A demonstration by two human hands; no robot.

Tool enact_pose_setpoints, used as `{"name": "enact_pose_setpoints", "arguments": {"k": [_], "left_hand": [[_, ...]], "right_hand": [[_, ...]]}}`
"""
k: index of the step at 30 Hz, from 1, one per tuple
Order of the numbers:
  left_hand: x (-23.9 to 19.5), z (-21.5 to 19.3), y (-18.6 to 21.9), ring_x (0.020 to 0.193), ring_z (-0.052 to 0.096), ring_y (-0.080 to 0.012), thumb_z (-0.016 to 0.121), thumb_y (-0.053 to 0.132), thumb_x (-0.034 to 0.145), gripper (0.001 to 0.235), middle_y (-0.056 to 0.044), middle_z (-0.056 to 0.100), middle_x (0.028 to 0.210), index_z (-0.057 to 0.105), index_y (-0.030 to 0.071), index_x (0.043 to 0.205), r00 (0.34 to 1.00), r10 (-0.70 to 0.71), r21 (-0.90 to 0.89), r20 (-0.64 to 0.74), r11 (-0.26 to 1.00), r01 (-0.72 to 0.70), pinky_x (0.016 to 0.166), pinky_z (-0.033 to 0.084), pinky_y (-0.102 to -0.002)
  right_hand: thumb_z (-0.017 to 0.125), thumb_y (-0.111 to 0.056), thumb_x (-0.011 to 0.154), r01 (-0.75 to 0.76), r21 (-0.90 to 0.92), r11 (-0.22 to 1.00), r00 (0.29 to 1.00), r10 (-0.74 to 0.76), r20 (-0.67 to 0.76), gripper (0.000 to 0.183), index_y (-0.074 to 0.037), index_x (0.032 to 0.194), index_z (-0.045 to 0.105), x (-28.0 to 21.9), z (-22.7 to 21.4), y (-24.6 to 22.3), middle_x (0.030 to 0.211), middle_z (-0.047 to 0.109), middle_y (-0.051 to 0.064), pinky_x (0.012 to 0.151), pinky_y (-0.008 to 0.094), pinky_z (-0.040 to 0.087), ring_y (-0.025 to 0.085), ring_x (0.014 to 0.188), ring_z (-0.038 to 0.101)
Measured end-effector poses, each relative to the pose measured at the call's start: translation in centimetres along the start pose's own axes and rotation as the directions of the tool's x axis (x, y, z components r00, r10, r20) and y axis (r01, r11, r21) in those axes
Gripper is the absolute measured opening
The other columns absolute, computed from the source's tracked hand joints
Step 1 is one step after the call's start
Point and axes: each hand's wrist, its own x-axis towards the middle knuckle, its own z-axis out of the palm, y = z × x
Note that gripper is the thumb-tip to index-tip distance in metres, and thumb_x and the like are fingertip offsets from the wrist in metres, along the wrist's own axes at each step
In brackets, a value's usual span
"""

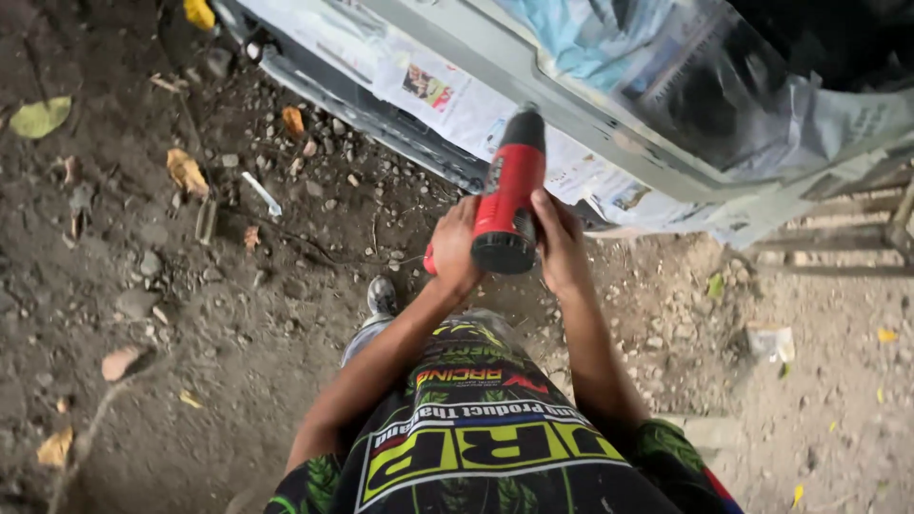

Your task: The person uses a red heat gun to apply heat to the edge of a white car bumper. The bumper is covered with newspaper and plastic sheeting. The person moves the heat gun along the bumper's edge and occasionally touches the surface with their left hand.

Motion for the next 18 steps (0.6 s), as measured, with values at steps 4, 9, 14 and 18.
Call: {"name": "enact_pose_setpoints", "arguments": {"k": [4,9,14,18], "left_hand": [[0.3,-1.0,-0.5,0.101,0.065,-0.0371,0.068,0.02,0.086,0.036,-0.017,0.066,0.106,0.058,0.003,0.116,1.0,0.01,0.034,0.015,0.999,-0.01,0.088,0.05,-0.048],[0.4,-1.2,-0.2,0.106,0.063,-0.0373,0.068,0.019,0.086,0.038,-0.017,0.065,0.11,0.058,0.004,0.119,0.999,0.011,0.057,0.042,0.998,-0.013,0.091,0.049,-0.048],[-0.5,1.5,0.5,0.109,0.061,-0.0405,0.072,0.018,0.08,0.047,-0.021,0.063,0.118,0.056,0.003,0.122,0.993,0.052,0.05,0.107,0.997,-0.058,0.093,0.047,-0.05],[-1.0,3.5,2.7,0.11,0.06,-0.0419,0.073,0.017,0.077,0.055,-0.021,0.064,0.116,0.053,0.0,0.125,0.979,0.078,-0.012,0.187,0.997,-0.077,0.094,0.047,-0.05]], "right_hand": [[0.064,-0.043,0.102,0.015,0.005,1.0,0.999,-0.015,0.029,0.053,0.002,0.13,0.066,0.4,1.5,-0.4,0.11,0.071,0.002,0.078,0.025,0.049,0.008,0.093,0.063],[0.062,-0.043,0.102,0.034,0.012,0.999,0.999,-0.034,-0.005,0.054,0.002,0.132,0.064,-0.4,2.1,-1.3,0.118,0.072,0.004,0.093,0.028,0.052,0.01,0.104,0.065],[0.063,-0.041,0.105,0.025,-0.03,0.999,0.996,-0.028,-0.084,0.052,0.004,0.129,0.067,-1.2,-2.4,0.7,0.115,0.071,0.005,0.09,0.028,0.05,0.01,0.102,0.063],[0.059,-0.046,0.1,-0.001,-0.021,1.0,0.995,-0.001,-0.098,0.052,-0.003,0.128,0.066,-3.0,-4.0,-1.9,0.111,0.073,-0.003,0.088,0.022,0.051,0.004,0.099,0.065]]}}
